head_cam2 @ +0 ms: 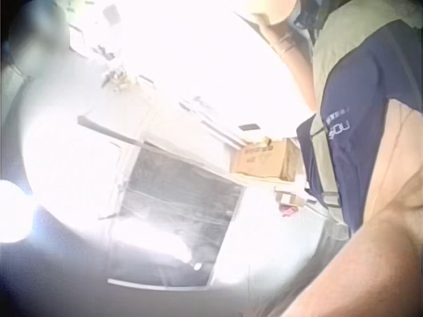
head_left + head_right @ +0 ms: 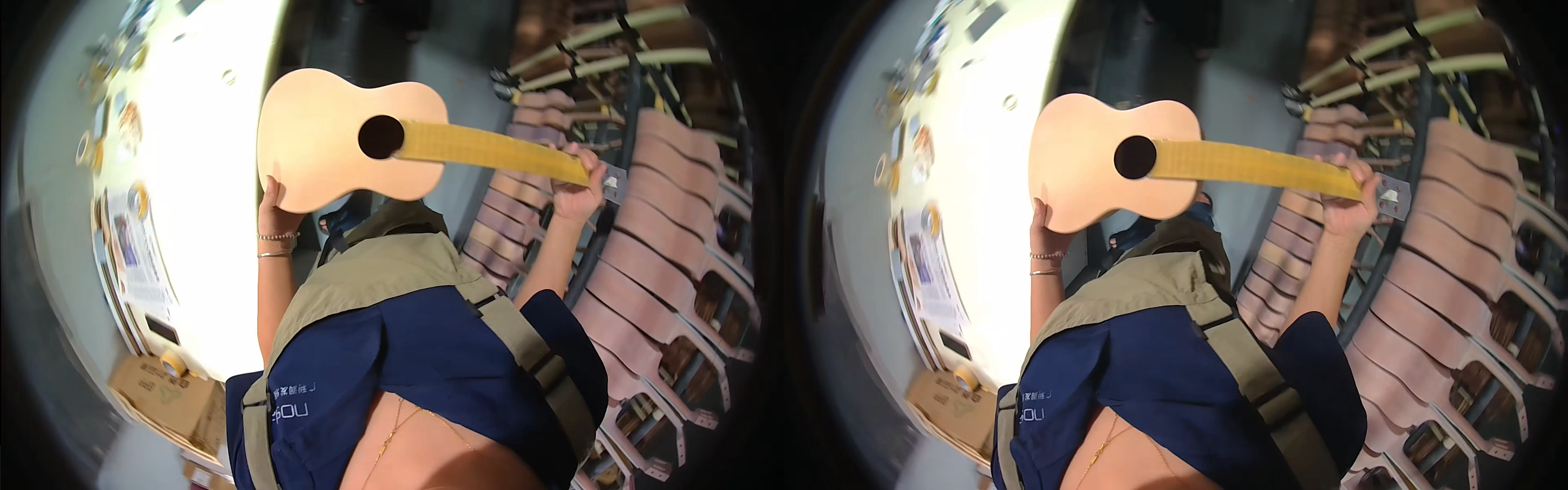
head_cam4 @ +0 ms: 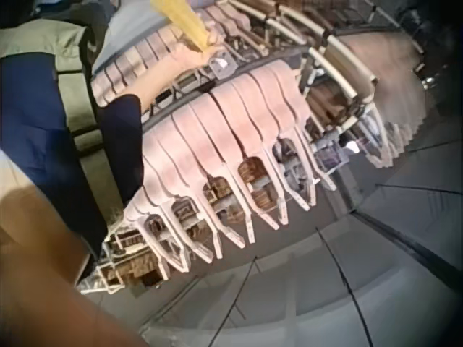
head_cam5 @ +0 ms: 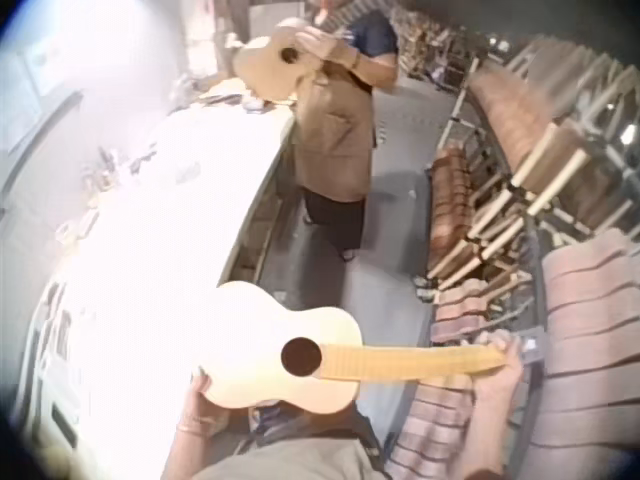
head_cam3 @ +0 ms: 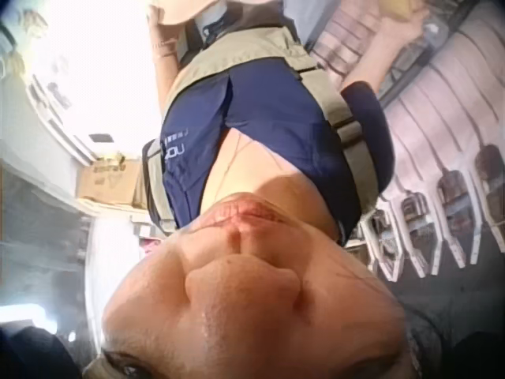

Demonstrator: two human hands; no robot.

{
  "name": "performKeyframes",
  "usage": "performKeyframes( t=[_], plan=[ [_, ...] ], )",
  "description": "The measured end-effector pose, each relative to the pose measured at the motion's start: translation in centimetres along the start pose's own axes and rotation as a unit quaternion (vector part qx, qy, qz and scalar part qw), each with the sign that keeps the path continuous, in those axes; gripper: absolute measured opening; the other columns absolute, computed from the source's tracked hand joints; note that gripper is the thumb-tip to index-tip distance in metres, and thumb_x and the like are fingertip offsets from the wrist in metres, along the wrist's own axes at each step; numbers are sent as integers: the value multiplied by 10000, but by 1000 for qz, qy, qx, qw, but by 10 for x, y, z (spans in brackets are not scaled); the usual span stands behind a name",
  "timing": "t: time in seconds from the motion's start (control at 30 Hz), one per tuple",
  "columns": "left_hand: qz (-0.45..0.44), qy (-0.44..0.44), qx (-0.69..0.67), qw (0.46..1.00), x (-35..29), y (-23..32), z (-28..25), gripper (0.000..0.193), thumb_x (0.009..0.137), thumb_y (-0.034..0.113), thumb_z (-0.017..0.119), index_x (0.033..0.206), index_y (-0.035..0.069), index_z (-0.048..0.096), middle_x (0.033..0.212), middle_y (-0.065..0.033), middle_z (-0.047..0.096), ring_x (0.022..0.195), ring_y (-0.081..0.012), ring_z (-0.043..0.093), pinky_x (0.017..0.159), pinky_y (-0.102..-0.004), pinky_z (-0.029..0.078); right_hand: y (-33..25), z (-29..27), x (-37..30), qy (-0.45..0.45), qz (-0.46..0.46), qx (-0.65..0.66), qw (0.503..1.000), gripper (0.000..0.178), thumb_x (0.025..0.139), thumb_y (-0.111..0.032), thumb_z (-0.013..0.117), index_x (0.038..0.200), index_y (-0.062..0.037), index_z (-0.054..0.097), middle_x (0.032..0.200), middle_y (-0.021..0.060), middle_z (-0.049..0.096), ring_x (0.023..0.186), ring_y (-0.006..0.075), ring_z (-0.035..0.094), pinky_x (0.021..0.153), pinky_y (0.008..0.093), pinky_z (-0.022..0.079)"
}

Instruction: The person assembles acoustic guitars by attaching necks to bodies. They apply tape to the neck joint, align the neck with the body, and press them together. The person wipes the guitar body with a cloth and places the assembled guitar on a rack before repeating the process with another unit.

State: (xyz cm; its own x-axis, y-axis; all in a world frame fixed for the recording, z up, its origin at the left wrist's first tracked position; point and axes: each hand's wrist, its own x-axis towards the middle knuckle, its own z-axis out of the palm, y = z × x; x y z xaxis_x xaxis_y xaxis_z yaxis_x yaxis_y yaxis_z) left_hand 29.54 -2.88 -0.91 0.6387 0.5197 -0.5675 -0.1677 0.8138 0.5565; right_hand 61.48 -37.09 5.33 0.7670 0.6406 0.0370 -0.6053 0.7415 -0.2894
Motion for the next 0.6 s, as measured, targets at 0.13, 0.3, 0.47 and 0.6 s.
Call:
performKeyframes(
  t=[0.13,0.3,0.47,0.6],
  plan=[
    [110,-6,-23,994,-73,58,-66,634,827,298,611,1297,-38,349,1239,-169,488,1100,-285,525,900,-405,462,83,26,36,18,38,-35,999,293,867,-331,580,966,-71,488,1040,48,585,1193,301,465,1073,567,217],
    [266,275,-128,915,-153,57,-191,493,828,168,593,1231,-64,427,1170,-158,560,1076,-259,555,910,-359,476,287,42,86,232,251,-2,940,523,894,-521,392,832,-28,554,901,119,616,1103,319,529,1020,576,300],
    [339,462,-149,806,-243,43,-286,492,802,127,638,1224,-52,460,1123,-165,574,1009,-263,586,872,-331,484,484,92,59,273,400,-83,871,504,934,-482,348,892,-3,500,922,137,570,1090,338,521,944,480,422],
    [207,801,457,326,-233,81,-293,429,773,176,690,1131,-23,563,1115,-174,583,1072,-275,536,945,-371,412,559,85,43,246,494,-116,826,505,930,-480,351,1092,-5,405,1263,226,448,1194,385,446,991,478,394]
  ],
)
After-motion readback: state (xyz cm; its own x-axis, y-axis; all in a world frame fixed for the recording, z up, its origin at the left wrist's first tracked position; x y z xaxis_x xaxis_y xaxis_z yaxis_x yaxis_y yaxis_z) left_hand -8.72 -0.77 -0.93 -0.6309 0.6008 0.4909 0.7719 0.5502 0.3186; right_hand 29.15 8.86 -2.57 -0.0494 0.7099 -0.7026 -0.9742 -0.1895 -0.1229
